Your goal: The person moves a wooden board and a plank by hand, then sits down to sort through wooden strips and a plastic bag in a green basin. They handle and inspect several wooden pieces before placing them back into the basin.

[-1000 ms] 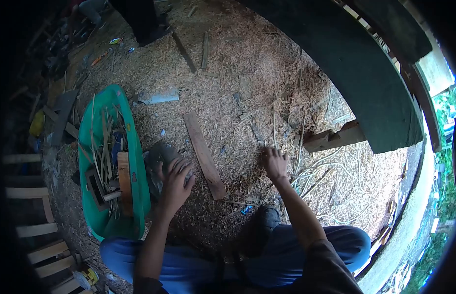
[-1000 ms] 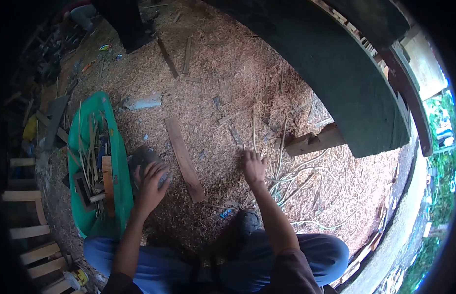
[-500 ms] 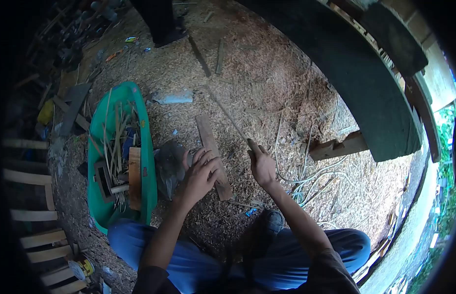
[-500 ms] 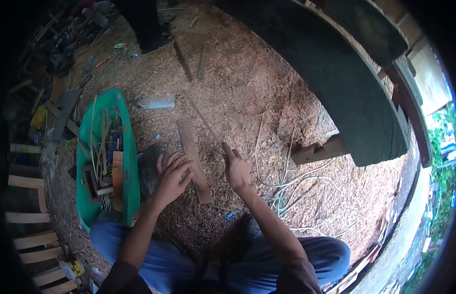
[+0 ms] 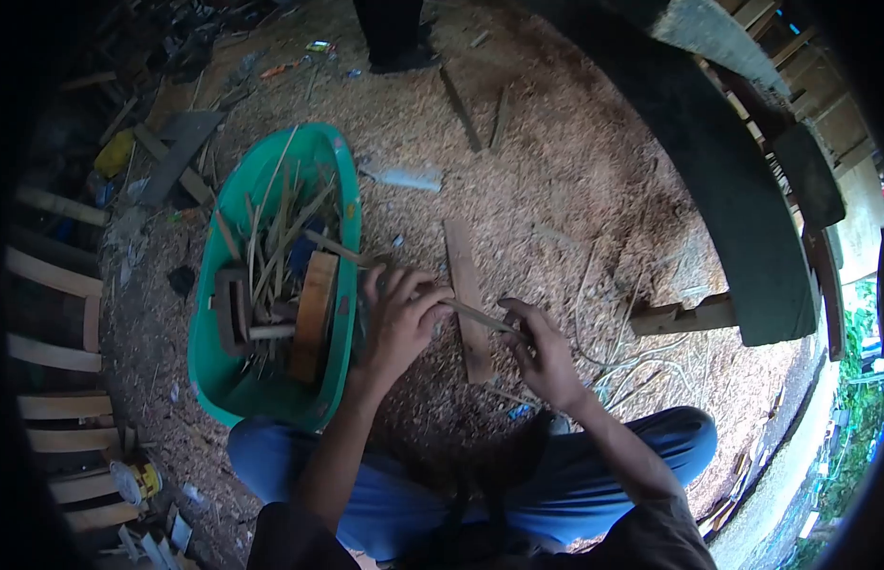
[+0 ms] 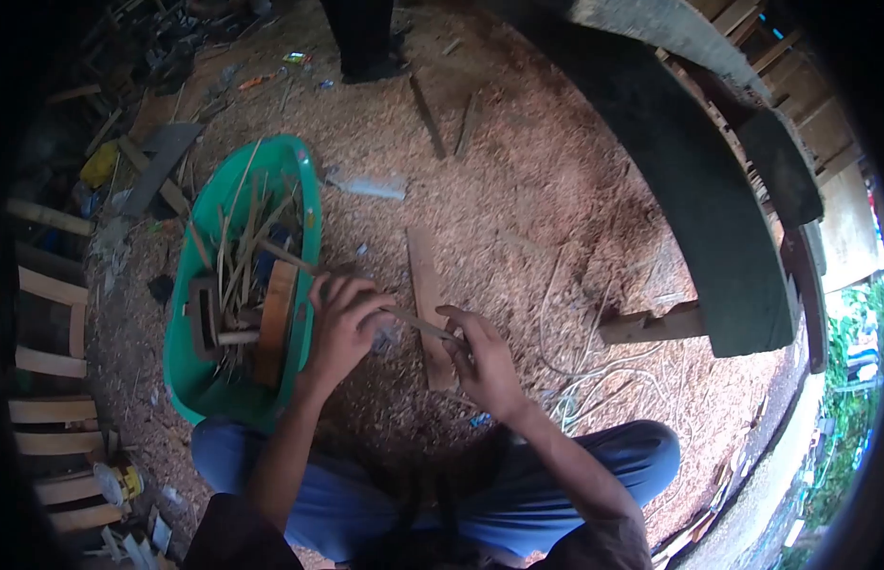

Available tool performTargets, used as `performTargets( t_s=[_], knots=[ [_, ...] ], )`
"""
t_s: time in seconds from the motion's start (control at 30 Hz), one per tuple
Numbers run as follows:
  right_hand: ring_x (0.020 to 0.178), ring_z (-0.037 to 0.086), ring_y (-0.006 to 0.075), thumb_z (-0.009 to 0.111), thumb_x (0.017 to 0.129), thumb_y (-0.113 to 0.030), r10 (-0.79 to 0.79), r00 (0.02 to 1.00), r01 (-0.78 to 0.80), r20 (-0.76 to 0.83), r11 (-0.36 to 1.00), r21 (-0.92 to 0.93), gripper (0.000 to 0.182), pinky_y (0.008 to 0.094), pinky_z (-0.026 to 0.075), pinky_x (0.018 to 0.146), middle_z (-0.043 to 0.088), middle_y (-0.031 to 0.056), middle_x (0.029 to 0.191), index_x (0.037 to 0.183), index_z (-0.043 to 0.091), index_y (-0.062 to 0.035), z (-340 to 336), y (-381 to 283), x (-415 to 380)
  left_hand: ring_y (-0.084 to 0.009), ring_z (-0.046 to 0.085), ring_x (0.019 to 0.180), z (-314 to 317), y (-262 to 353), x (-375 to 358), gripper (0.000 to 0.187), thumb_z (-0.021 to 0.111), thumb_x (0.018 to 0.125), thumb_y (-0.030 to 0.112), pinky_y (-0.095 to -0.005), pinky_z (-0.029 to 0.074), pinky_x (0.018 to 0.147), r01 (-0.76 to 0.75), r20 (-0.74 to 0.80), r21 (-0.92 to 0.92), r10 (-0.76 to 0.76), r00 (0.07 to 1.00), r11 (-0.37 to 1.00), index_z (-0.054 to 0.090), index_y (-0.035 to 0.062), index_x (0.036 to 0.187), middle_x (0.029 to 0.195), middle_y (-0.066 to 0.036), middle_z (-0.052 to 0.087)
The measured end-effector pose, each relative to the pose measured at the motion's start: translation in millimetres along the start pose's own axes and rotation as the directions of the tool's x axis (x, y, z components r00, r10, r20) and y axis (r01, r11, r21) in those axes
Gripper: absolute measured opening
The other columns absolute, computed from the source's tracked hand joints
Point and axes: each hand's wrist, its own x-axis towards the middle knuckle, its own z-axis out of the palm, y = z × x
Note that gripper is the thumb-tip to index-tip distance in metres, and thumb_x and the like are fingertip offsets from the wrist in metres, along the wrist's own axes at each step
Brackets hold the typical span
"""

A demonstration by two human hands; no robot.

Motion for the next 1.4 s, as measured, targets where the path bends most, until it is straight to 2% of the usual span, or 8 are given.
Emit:
performTargets(
  t_s=[0.13, 0.33, 0.43, 0.53, 0.77, 0.93, 1.17, 1.4],
  knots=[
    [0.095, 0.064, 0.0169, 0.059, 0.099, 0.004, 0.051, 0.99, -0.085, 0.132, 0.96, 0.268, 0.039, 0.0315, 0.051, 0.083, 0.064, 0.0083, 0.1, 0.135, 0.053, -0.0074, -1.4, 5.3, 11.3, -0.0224, 0.056, 0.112, -10.2, 1.3, -9.5, 0.022, 0.074, 0.089, 0.012, -0.0524, 0.024, 0.113, -0.046, -0.116, -0.034, 0.042, 0.992, 0.998, 0.075, 0.0171, 0.11, 0.102, -0.001, 0.059],
    [0.097, 0.057, 0.01, 0.058, 0.1, 0.004, 0.141, 0.981, -0.192, 0.132, 0.768, 0.61, 0.033, 0.0255, 0.044, 0.088, 0.061, 0.001, 0.101, 0.13, 0.054, -0.0075, -1.8, 23.0, 13.1, -0.0446, 0.027, 0.145, -16.7, 1.3, -3.9, 0.062, 0.069, 0.098, 0.035, -0.0615, 0.025, 0.114, 0.15, -0.363, 0.233, -0.057, 0.93, 0.961, 0.047, 0.0113, 0.151, 0.158, -0.026, 0.025],
    [0.098, 0.059, 0.0098, 0.06, 0.098, 0.007, 0.133, 0.976, -0.214, 0.173, 0.741, 0.637, 0.037, 0.0261, 0.045, 0.087, 0.063, 0.0015, 0.106, 0.131, 0.055, -0.0086, 1.9, 54.6, 6.6, -0.0404, 0.031, 0.146, -4.7, -12.9, 4.1, 0.084, 0.064, 0.102, 0.022, -0.0493, 0.035, 0.118, 0.24, -0.477, -0.299, -0.362, 0.801, 0.924, 0.008, 0.0112, 0.164, 0.165, -0.025, 0.01],
    [0.1, 0.063, 0.0111, 0.064, 0.095, 0.007, 0.166, 0.96, -0.266, 0.224, 0.79, 0.553, 0.038, 0.029, 0.048, 0.089, 0.067, 0.0021, 0.104, 0.129, 0.057, -0.0079, 6.3, 74.2, -0.6, -0.0357, 0.044, 0.138, 0.8, 4.2, 10.3, 0.082, 0.063, 0.1, 0.005, -0.0424, 0.046, 0.11, -0.017, -0.453, -0.754, -0.502, 0.737, 0.656, 0.01, 0.0105, 0.163, 0.165, -0.024, 0.011],
    [0.109, 0.067, 0.0339, 0.073, 0.092, -0.013, -0.013, 0.991, 0.017, 0.135, 1.0, -0.024, 0.04, 0.0442, 0.05, 0.1, 0.069, 0.0159, 0.114, 0.129, 0.061, -0.0048, 17.1, 60.8, -0.9, -0.0222, 0.066, 0.109, 13.2, 20.8, 11.4, 0.081, 0.062, 0.098, -0.003, -0.0349, 0.054, 0.096, -0.051, -0.307, -0.802, -0.338, 0.89, 0.594, 0.012, 0.0046, 0.161, 0.125, -0.018, 0.063],
    [0.117, 0.062, 0.0358, 0.076, 0.09, -0.016, -0.174, 0.982, 0.178, -0.068, 0.983, 0.055, 0.04, 0.0444, 0.049, 0.1, 0.064, 0.019, 0.125, 0.125, 0.063, -0.0006, 6.6, 17.8, 18.8, -0.0227, 0.068, 0.106, 31.8, 36.2, -2.7, 0.069, 0.064, 0.098, -0.002, -0.0353, 0.056, 0.091, -0.085, -0.257, -0.666, -0.122, 0.959, 0.741, 0.028, 0.0003, 0.157, 0.116, -0.016, 0.067],
    [0.094, 0.069, 0.0303, 0.081, 0.084, -0.01, -0.518, 0.834, 0.527, -0.191, 0.85, -0.007, 0.029, 0.0394, 0.053, 0.085, 0.072, 0.0124, 0.104, 0.109, 0.068, -0.0013, -6.4, -11.4, 23.6, -0.0331, 0.068, 0.108, 36.0, 37.4, -13.4, 0.034, 0.067, 0.091, -0.007, -0.0398, 0.056, 0.087, -0.164, -0.222, -0.49, 0.059, 0.973, 0.856, 0.064, -0.0017, 0.124, 0.116, -0.017, 0.066],
    [0.093, 0.069, 0.0289, 0.078, 0.089, -0.014, -0.219, 0.956, 0.261, -0.194, 0.939, 0.225, 0.032, 0.0397, 0.055, 0.082, 0.071, 0.0134, 0.103, 0.114, 0.065, 0.0008, 0.7, 6.9, 26.7, -0.0252, 0.073, 0.098, 53.3, 33.1, -14.4, 0.025, 0.068, 0.098, 0.008, -0.0349, 0.058, 0.08, 0.105, 0.038, -0.618, -0.104, 0.994, 0.779, 0.065, -0.0007, 0.122, 0.11, -0.017, 0.071]
  ],
)
